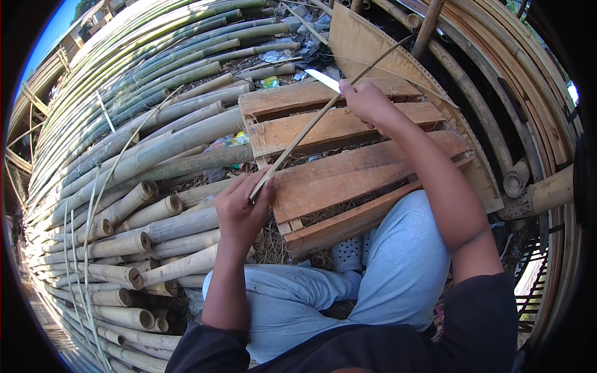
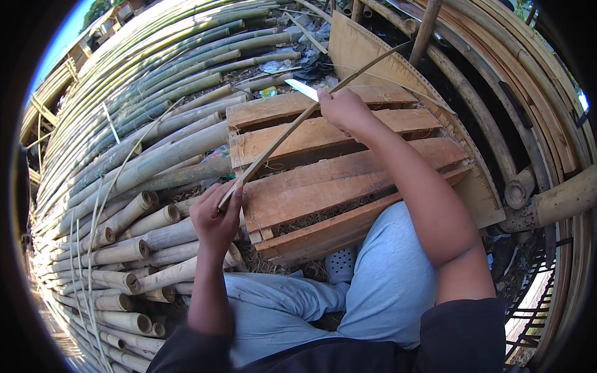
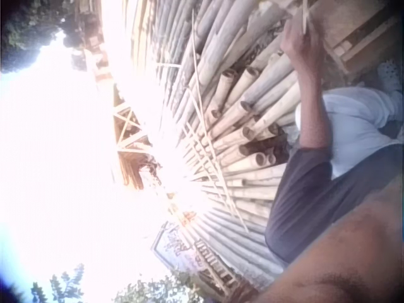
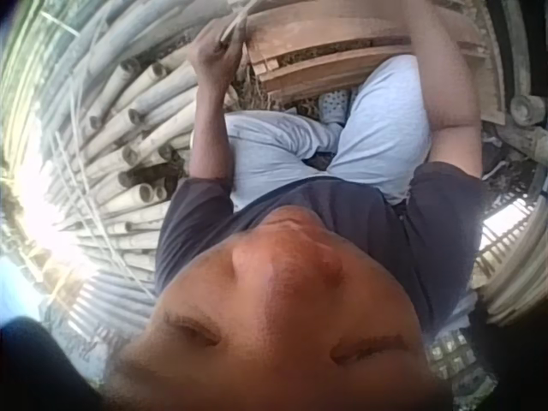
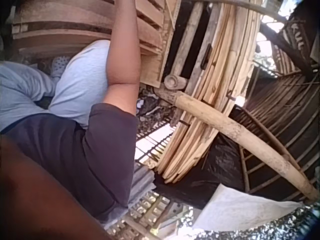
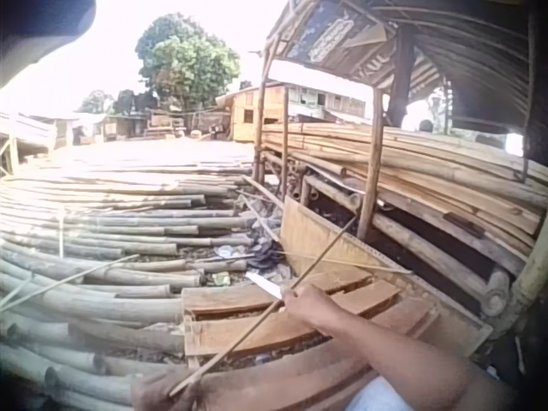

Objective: The person is scraping and smoothing a bamboo strip using a small knife while sitting on a pile of bamboo poles.

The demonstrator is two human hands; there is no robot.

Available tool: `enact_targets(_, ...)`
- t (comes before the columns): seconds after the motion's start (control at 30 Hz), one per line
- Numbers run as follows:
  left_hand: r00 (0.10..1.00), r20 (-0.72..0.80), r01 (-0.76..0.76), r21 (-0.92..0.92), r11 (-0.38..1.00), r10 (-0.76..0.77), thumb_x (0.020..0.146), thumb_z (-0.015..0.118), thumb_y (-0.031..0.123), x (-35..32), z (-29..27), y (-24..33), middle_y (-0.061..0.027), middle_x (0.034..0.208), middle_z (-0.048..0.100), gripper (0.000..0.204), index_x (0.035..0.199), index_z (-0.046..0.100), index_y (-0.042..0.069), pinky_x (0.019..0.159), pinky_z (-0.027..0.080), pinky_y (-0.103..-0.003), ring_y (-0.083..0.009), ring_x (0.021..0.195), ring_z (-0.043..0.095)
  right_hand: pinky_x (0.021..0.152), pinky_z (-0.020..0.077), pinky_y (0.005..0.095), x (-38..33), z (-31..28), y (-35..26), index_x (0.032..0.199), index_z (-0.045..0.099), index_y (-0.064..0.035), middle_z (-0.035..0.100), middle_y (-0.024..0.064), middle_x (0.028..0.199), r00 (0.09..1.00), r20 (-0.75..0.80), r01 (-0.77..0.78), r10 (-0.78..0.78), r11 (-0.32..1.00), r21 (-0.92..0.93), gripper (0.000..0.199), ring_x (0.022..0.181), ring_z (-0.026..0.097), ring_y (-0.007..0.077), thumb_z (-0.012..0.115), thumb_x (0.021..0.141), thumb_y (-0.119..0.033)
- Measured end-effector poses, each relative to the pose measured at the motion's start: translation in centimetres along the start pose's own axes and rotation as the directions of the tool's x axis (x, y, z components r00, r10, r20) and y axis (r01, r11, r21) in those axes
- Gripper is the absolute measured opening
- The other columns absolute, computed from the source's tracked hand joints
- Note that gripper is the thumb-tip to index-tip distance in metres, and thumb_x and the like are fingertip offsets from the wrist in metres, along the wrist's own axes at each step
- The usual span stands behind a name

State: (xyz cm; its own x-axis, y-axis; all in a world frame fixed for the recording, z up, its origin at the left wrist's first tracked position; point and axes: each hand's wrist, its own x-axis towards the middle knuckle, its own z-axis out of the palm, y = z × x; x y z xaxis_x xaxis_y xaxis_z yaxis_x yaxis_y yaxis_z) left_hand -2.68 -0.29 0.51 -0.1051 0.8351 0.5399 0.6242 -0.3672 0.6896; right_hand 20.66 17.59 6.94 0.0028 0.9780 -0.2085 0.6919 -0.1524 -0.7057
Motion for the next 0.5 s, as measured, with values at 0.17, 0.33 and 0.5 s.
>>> enact_targets(0.17, 1.000, -0.007, 0.012, -0.011, 1.000, -0.012, 0.090, 0.073, 0.009, 0.2, 0.0, -0.6, -0.0130, 0.078, 0.069, 0.020, 0.109, 0.074, 0.001, 0.062, 0.051, -0.030, -0.0216, 0.064, 0.066, 0.039, 0.0338, 0.0326, -3.5, 3.8, -0.7, 0.083, 0.062, 0.0009, 0.046, 0.0042, 0.054, 0.927, 0.247, 0.316, -0.283, 0.943, -0.104, 0.057, 0.041, 0.040, 0.0143, 0.044, 0.106, -0.048)
enact_targets(0.33, 0.998, -0.040, -0.044, -0.051, 0.998, 0.042, 0.090, 0.073, 0.009, -0.2, 0.3, -0.2, -0.0137, 0.078, 0.070, 0.022, 0.109, 0.074, 0.001, 0.063, 0.052, -0.031, -0.0222, 0.064, 0.066, 0.054, 0.0441, 0.0378, -1.9, 0.9, -1.0, 0.077, 0.060, 0.0030, 0.051, 0.0071, 0.056, 0.991, -0.041, 0.117, -0.124, 0.984, -0.132, 0.060, 0.050, 0.048, 0.0195, 0.045, 0.106, -0.047)
enact_targets(0.5, 1.000, -0.029, -0.010, -0.073, 0.997, 0.008, 0.089, 0.074, 0.009, -0.3, 0.6, -1.0, -0.0138, 0.079, 0.071, 0.022, 0.109, 0.074, 0.001, 0.063, 0.053, -0.030, -0.0223, 0.065, 0.068, 0.073, 0.0517, 0.0471, -6.9, 3.8, -2.6, 0.088, 0.070, 0.0071, 0.067, 0.0241, 0.074, 0.945, 0.213, 0.284, -0.247, 0.945, -0.164, 0.062, 0.072, 0.067, 0.0384, 0.042, 0.106, -0.045)
